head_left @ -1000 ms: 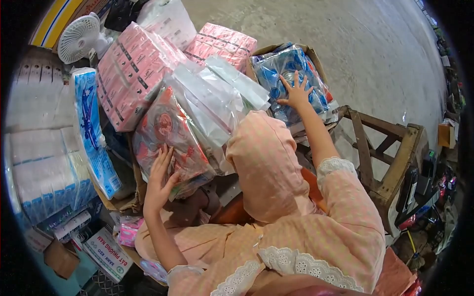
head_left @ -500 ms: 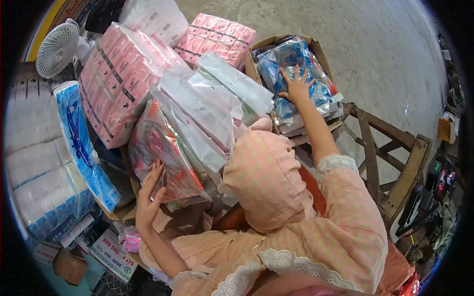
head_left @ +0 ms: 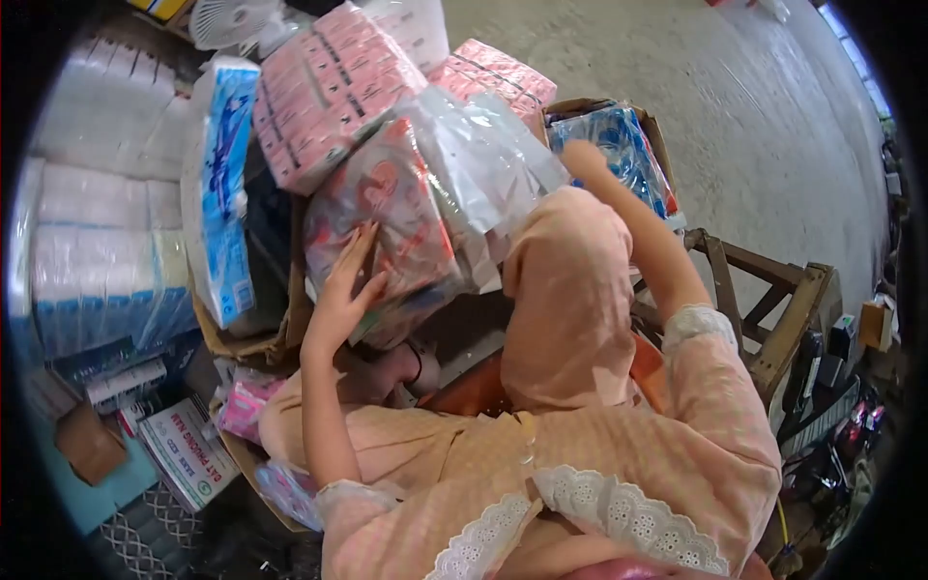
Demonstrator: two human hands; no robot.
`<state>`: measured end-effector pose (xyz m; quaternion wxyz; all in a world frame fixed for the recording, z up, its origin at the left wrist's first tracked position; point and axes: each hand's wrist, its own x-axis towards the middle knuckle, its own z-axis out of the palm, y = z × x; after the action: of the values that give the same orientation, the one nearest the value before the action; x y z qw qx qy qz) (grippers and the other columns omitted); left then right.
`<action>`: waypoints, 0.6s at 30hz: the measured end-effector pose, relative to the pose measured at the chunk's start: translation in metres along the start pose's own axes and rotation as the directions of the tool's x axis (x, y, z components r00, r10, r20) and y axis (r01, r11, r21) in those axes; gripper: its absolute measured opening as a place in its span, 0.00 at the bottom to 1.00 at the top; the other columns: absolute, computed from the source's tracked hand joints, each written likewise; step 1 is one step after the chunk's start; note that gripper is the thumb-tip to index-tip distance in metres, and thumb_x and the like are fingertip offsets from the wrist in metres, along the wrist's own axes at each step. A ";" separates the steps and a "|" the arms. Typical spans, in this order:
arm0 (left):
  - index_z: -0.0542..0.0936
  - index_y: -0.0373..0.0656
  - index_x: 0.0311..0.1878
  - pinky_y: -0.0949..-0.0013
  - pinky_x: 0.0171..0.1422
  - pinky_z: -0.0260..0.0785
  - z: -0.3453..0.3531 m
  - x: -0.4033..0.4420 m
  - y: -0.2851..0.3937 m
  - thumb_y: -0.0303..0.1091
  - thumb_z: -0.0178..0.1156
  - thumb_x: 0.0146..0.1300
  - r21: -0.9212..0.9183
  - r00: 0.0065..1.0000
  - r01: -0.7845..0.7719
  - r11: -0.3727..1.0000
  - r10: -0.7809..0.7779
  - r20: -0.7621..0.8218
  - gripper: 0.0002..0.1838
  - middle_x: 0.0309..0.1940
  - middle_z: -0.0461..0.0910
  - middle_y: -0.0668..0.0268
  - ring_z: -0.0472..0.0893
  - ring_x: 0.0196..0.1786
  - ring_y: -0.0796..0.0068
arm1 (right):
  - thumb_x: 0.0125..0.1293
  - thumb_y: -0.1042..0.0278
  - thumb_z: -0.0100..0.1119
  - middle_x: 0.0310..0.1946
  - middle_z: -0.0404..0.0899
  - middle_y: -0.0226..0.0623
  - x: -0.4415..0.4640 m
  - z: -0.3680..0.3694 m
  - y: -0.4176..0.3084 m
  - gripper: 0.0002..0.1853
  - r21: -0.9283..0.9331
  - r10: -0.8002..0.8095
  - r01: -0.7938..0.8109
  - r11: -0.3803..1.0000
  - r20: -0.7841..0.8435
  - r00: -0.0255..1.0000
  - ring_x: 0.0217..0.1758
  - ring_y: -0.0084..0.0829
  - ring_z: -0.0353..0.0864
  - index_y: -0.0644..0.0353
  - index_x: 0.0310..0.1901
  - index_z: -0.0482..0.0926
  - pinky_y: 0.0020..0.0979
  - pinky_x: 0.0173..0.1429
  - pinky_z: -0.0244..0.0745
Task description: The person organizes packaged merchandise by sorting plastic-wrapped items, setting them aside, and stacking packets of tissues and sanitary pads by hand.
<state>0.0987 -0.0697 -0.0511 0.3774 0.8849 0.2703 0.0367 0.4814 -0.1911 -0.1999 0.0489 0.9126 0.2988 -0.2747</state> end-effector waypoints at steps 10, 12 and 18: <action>0.39 0.56 0.70 0.30 0.62 0.38 0.038 -0.041 0.024 0.55 0.71 0.31 0.379 0.994 -0.094 0.921 0.108 -0.015 0.65 0.69 0.30 0.50 0.38 0.70 0.44 | 0.58 0.43 0.48 0.27 0.79 0.48 -0.103 -0.139 -0.116 0.30 0.242 -0.410 0.393 0.887 0.023 0.912 0.19 0.38 0.79 0.72 0.35 0.76 0.36 0.26 0.77; 0.39 0.55 0.70 0.30 0.62 0.38 0.057 -0.044 0.027 0.54 0.71 0.31 0.427 0.992 -0.076 0.901 0.112 -0.061 0.65 0.69 0.31 0.50 0.39 0.70 0.45 | 0.56 0.41 0.49 0.28 0.78 0.51 -0.120 -0.127 -0.136 0.33 0.110 -0.486 0.480 0.870 0.030 0.874 0.23 0.40 0.80 0.75 0.37 0.76 0.38 0.26 0.77; 0.43 0.51 0.70 0.36 0.61 0.49 0.075 -0.034 0.002 0.36 0.68 0.39 0.703 0.928 0.090 0.705 0.197 -0.317 0.56 0.68 0.43 0.49 0.49 0.68 0.46 | 0.54 0.38 0.47 0.40 0.76 0.57 -0.107 -0.089 -0.153 0.36 0.208 -0.397 0.450 0.868 -0.252 0.883 0.45 0.50 0.76 0.72 0.41 0.76 0.40 0.52 0.68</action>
<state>0.0911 -0.1371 -0.0984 -0.0496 0.9456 0.3031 0.1070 0.3636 -0.0994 -0.0566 -0.1636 0.8456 0.4569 -0.2221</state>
